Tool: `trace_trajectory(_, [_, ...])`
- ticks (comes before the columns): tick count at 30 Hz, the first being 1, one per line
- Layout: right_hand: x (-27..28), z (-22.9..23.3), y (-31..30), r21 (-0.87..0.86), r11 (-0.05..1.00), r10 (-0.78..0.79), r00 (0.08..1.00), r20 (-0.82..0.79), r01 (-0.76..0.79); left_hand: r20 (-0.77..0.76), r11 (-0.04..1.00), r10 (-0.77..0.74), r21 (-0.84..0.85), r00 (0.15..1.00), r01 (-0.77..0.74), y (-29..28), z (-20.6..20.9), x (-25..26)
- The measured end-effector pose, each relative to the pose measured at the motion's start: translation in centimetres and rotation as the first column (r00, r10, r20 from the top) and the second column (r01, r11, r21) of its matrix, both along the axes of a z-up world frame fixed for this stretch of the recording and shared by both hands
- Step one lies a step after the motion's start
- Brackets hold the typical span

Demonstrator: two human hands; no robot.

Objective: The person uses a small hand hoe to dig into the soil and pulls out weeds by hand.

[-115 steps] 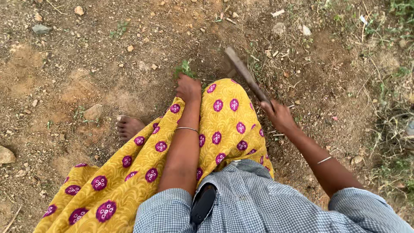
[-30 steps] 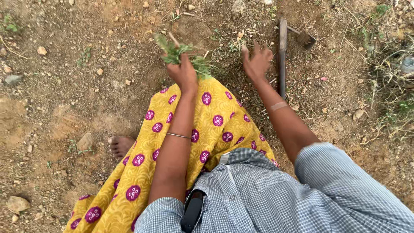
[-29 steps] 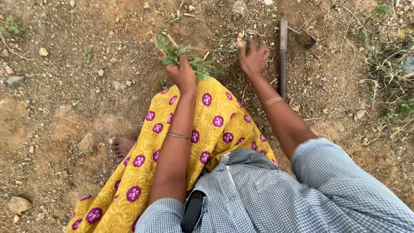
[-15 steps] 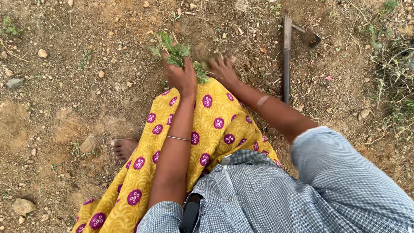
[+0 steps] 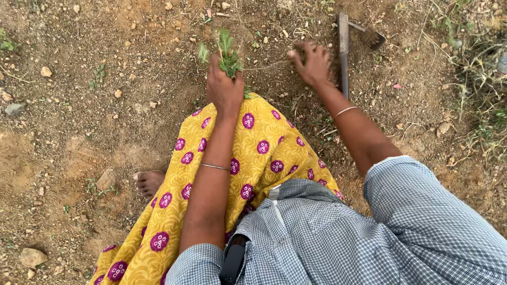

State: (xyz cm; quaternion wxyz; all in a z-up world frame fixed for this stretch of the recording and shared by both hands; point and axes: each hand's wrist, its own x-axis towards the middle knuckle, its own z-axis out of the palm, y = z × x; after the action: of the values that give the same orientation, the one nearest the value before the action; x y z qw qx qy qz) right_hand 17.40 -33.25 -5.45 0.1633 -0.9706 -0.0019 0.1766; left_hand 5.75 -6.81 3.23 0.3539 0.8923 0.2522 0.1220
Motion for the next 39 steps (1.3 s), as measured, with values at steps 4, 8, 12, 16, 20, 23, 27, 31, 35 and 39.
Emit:
trace_trajectory(4, [-5.7,0.6,0.7,-0.092,0.985,0.166,0.957,0.237,-0.148,-0.111,0.991,0.004,-0.134,0.994,-0.019,0.6,0.3,0.0])
trace_trajectory(8, [-12.5,-4.3,-0.2,-0.034,0.967,0.253,0.936,0.244,-0.253,-0.112,0.996,0.007,-0.084,0.994,-0.017,0.3,0.2,0.0])
trace_trajectory(12, [-11.2,-9.9,3.2,0.327,0.905,0.223,0.958,0.181,-0.273,-0.109,0.991,0.018,-0.129,0.994,-0.032,-0.1,0.1,0.4])
trace_trajectory(16, [-10.9,-9.4,7.0,0.020,0.770,0.562,0.692,0.452,-0.638,-0.094,0.996,0.036,-0.081,0.995,-0.043,0.1,0.2,0.1])
trace_trajectory(20, [-9.5,-2.7,8.9,-0.086,0.569,0.814,0.546,0.196,-0.818,-0.077,0.997,0.024,-0.077,0.997,-0.030,0.7,0.0,0.0])
trace_trajectory(23, [-11.0,1.6,5.9,-0.160,0.512,0.858,0.491,0.153,-0.844,0.089,0.998,0.030,0.043,0.996,-0.034,0.8,0.1,0.1])
trace_trajectory(27, [-12.7,4.0,-1.7,-0.236,0.512,0.859,0.500,0.113,-0.826,-0.010,0.990,0.028,-0.134,1.000,-0.029,0.4,1.0,-0.2])
trace_trajectory(31, [-14.2,4.7,-8.1,-0.282,0.632,0.734,0.674,-0.081,-0.722,-0.053,0.994,-0.058,-0.098,0.997,0.052,0.2,1.4,-0.1])
trace_trajectory(35, [-14.6,5.0,-9.8,-0.303,0.813,0.457,0.867,-0.199,-0.498,0.150,0.978,-0.204,0.077,0.967,0.194,-3.1,3.4,-0.1])
trace_trajectory(39, [-13.8,6.2,-7.8,-0.163,0.947,0.242,0.949,-0.202,-0.276,0.048,0.892,-0.245,-0.380,0.968,0.244,-8.7,7.8,-0.2])
